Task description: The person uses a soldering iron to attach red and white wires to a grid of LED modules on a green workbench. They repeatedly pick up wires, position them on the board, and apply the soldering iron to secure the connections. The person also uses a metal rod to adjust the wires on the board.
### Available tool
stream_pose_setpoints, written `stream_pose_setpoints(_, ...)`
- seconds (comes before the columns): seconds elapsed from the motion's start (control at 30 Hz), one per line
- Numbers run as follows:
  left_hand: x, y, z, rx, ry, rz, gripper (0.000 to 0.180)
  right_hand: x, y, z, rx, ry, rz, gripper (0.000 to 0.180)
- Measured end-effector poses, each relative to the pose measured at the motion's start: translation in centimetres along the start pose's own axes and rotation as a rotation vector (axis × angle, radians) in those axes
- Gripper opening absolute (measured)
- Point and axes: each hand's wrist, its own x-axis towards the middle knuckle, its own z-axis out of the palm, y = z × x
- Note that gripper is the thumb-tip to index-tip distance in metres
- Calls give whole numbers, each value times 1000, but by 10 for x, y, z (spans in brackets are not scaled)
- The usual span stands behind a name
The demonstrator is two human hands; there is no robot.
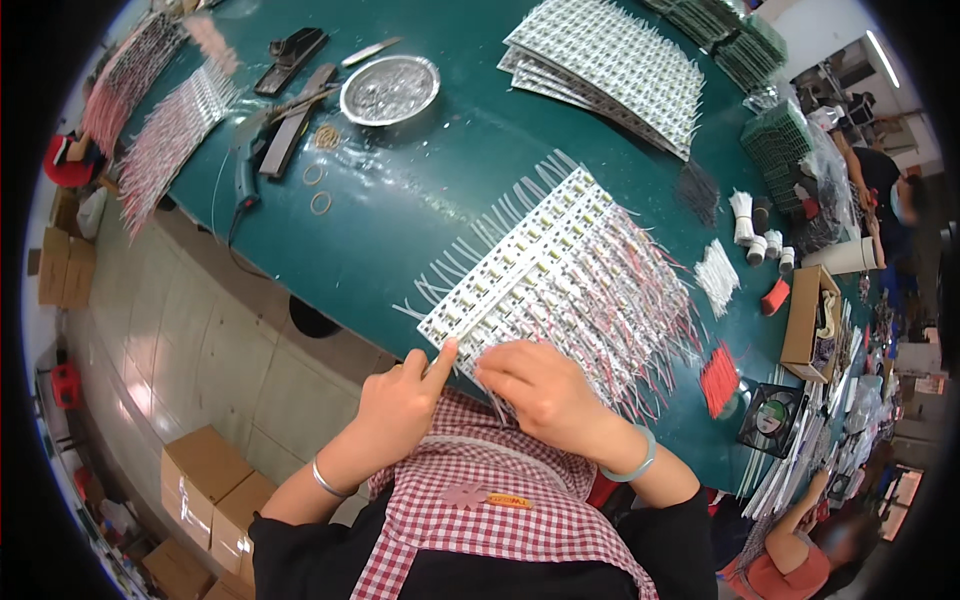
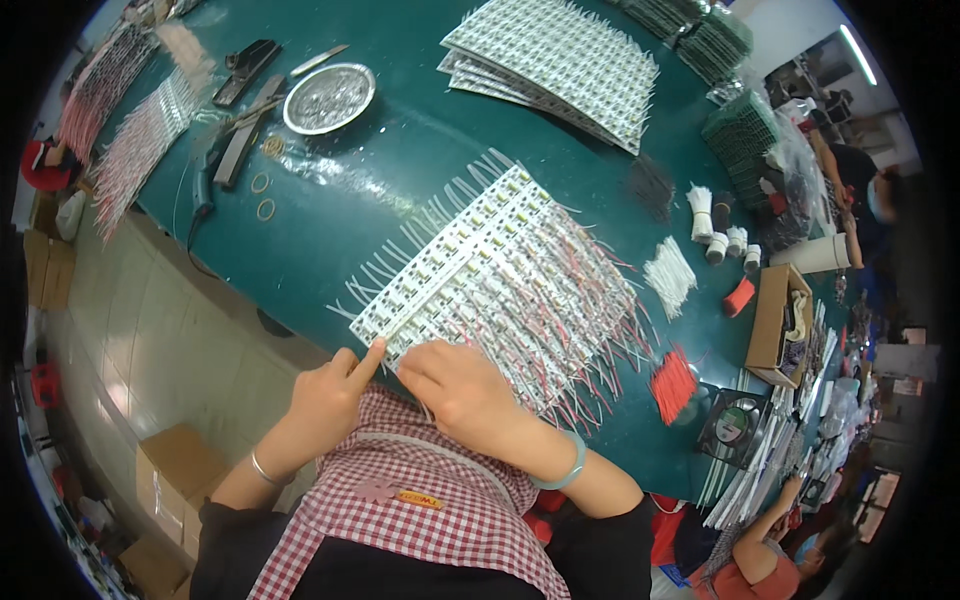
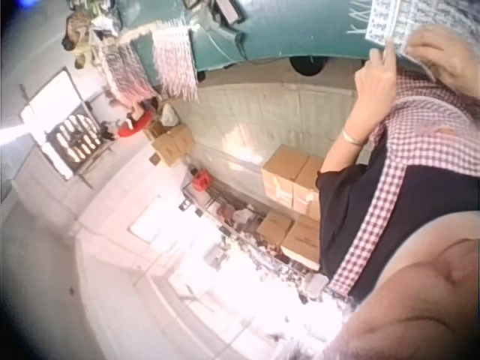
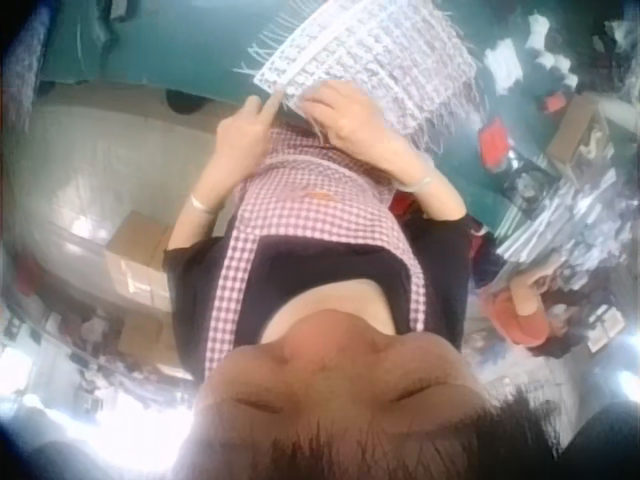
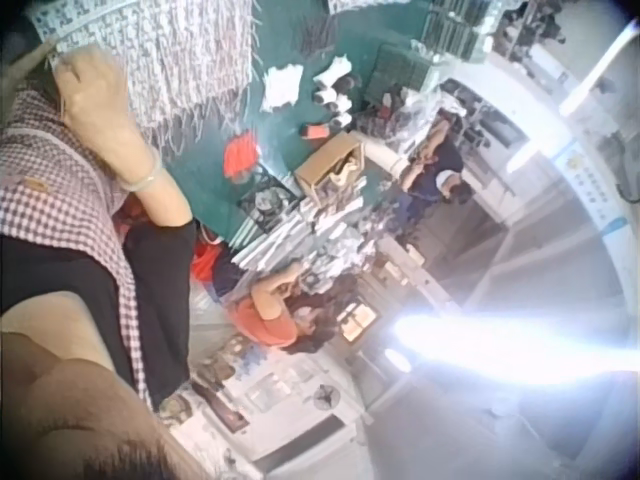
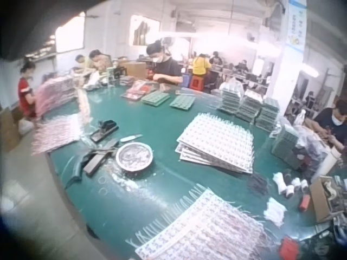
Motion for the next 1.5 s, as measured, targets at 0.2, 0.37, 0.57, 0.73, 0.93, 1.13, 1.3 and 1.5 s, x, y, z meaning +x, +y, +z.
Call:
stream_pose_setpoints(0.2,-8,-7,-8,-402,229,-96,52,27,68,-43,-22,328,267,28)
stream_pose_setpoints(0.37,-8,-4,-23,-483,320,-259,39,52,106,-34,23,350,415,13)
stream_pose_setpoints(0.57,4,-7,-18,-480,326,-289,42,70,106,-12,-122,182,400,7)
stream_pose_setpoints(0.73,5,-14,-15,-478,314,-302,43,79,98,-2,-256,92,472,9)
stream_pose_setpoints(0.93,8,-18,-21,-451,299,-295,46,84,98,-3,-251,13,583,12)
stream_pose_setpoints(1.13,18,-17,-19,-428,252,-242,45,57,102,-14,134,243,679,11)
stream_pose_setpoints(1.3,30,-16,-17,-313,236,-181,48,39,108,-16,168,474,664,12)
stream_pose_setpoints(1.5,38,-16,-12,-281,239,-172,47,25,125,-1,409,748,670,8)
